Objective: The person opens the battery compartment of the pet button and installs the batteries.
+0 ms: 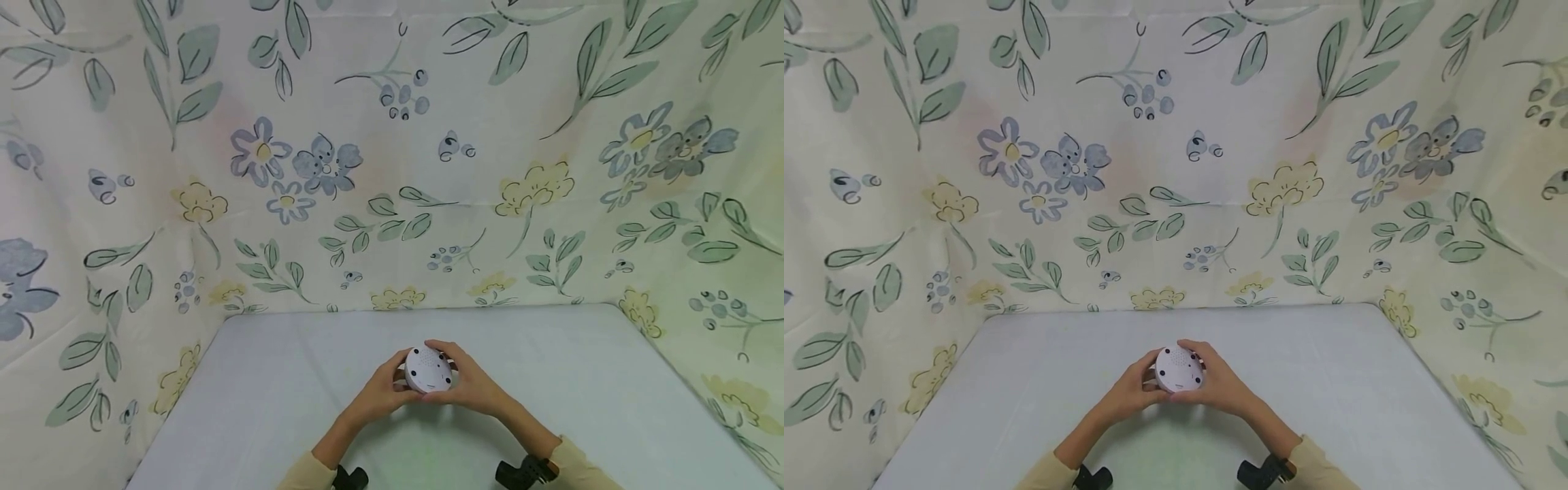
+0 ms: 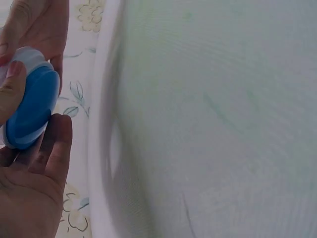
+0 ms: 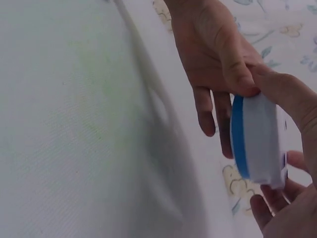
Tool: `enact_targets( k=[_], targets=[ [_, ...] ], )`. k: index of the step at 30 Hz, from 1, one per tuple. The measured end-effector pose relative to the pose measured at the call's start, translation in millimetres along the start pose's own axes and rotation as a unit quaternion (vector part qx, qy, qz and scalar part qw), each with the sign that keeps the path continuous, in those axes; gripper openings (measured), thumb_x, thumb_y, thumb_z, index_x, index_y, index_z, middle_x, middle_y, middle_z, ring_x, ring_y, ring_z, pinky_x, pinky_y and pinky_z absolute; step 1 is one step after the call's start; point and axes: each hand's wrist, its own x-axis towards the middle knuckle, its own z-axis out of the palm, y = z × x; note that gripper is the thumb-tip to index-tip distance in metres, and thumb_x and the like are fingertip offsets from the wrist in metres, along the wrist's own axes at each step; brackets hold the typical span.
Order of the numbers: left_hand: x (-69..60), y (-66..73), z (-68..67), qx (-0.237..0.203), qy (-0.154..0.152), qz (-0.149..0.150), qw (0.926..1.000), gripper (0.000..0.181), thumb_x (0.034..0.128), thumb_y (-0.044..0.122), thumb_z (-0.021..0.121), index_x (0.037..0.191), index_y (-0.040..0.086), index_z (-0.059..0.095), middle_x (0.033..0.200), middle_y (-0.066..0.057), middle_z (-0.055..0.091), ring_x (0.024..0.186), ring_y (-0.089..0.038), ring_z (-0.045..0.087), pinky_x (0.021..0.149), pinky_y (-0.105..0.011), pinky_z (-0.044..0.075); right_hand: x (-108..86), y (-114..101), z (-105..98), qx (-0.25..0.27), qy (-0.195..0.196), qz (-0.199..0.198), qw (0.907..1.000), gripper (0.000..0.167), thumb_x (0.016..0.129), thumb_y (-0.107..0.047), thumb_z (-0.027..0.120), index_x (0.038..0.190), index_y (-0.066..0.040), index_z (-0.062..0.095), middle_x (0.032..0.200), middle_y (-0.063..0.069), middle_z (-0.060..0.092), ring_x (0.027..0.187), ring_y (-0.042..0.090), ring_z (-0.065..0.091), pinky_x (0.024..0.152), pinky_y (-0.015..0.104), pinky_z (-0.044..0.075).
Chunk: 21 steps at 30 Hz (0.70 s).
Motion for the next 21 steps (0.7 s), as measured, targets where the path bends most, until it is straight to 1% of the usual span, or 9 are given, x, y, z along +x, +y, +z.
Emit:
enact_targets(
  k=[4,6,8,10,13,15,18,21],
  targets=[
    [-1.1,1.7,3.9,0.034,0.006,-0.012,0.9993,0.075,0.0889,-0.006,0.076,0.153,0.004,0.038,0.147,-0.014,0.046,0.113,-0.019,0.062,0.089,-0.033,0.056,2.9,-4.9,2.1,-0.016,-0.003,-0.018,0.9997,0.088,0.076,-0.041,0.091,0.149,-0.019,0.048,0.14,0.0,0.05,0.121,0.023,0.049,0.095,0.047,0.047],
    [-1.3,2.7,5.2,0.039,0.009,-0.016,0.9991,0.075,0.0888,-0.004,0.077,0.153,0.005,0.039,0.146,-0.013,0.048,0.112,-0.018,0.062,0.089,-0.033,0.056,4.0,-6.3,2.5,-0.027,0.0,-0.025,0.9993,0.084,0.075,-0.044,0.091,0.146,-0.022,0.051,0.137,-0.003,0.052,0.121,0.021,0.05,0.095,0.048,0.047],
    [-1.0,3.6,5.7,0.034,0.015,-0.017,0.9992,0.076,0.0878,-0.002,0.079,0.152,0.004,0.04,0.146,-0.014,0.048,0.112,-0.019,0.062,0.089,-0.035,0.056,4.4,-7.3,2.8,-0.034,0.007,-0.031,0.9989,0.08,0.075,-0.041,0.092,0.143,-0.021,0.055,0.132,-0.003,0.054,0.119,0.021,0.052,0.095,0.05,0.049],
    [-0.8,3.8,5.4,0.028,0.018,-0.018,0.9993,0.076,0.0867,0.0,0.08,0.152,0.003,0.041,0.146,-0.016,0.048,0.112,-0.019,0.063,0.089,-0.037,0.056,4.6,-8.0,2.8,-0.032,0.014,-0.036,0.9988,0.077,0.075,-0.034,0.093,0.141,-0.016,0.057,0.129,0.0,0.057,0.117,0.023,0.053,0.094,0.053,0.05],
    [-0.3,3.4,4.3,0.023,0.011,-0.02,0.9995,0.079,0.0859,0.003,0.082,0.152,0.004,0.04,0.148,-0.017,0.046,0.114,-0.02,0.063,0.09,-0.037,0.056,4.4,-8.0,2.9,-0.022,0.022,-0.046,0.9985,0.074,0.074,-0.022,0.094,0.139,-0.008,0.059,0.127,0.006,0.058,0.114,0.029,0.054,0.092,0.059,0.05],
    [-0.2,2.8,3.9,0.019,-0.003,-0.019,0.9996,0.079,0.0863,0.006,0.082,0.153,0.005,0.039,0.148,-0.016,0.045,0.115,-0.02,0.062,0.091,-0.035,0.055,4.3,-7.1,2.6,-0.014,0.022,-0.051,0.9983,0.074,0.074,-0.019,0.094,0.139,-0.009,0.06,0.127,0.008,0.059,0.114,0.03,0.054,0.092,0.06,0.05],
    [0.4,1.2,4.1,-0.006,-0.025,-0.019,0.9995,0.078,0.087,0.006,0.082,0.152,0.006,0.038,0.145,-0.012,0.047,0.118,-0.02,0.06,0.093,-0.032,0.054,4.3,-5.9,1.3,-0.007,0.015,-0.05,0.9986,0.072,0.076,-0.023,0.093,0.139,-0.014,0.059,0.128,0.002,0.058,0.115,0.026,0.054,0.096,0.055,0.05],
    [0.9,-0.3,4.9,-0.041,-0.029,-0.023,0.9985,0.076,0.0871,0.004,0.081,0.15,0.005,0.038,0.141,-0.01,0.049,0.12,-0.02,0.059,0.093,-0.034,0.054,4.7,-7.3,-0.2,0.004,0.008,-0.048,0.9988,0.07,0.078,-0.027,0.092,0.14,-0.017,0.058,0.128,-0.002,0.058,0.114,0.023,0.055,0.098,0.05,0.05]
  ],
)
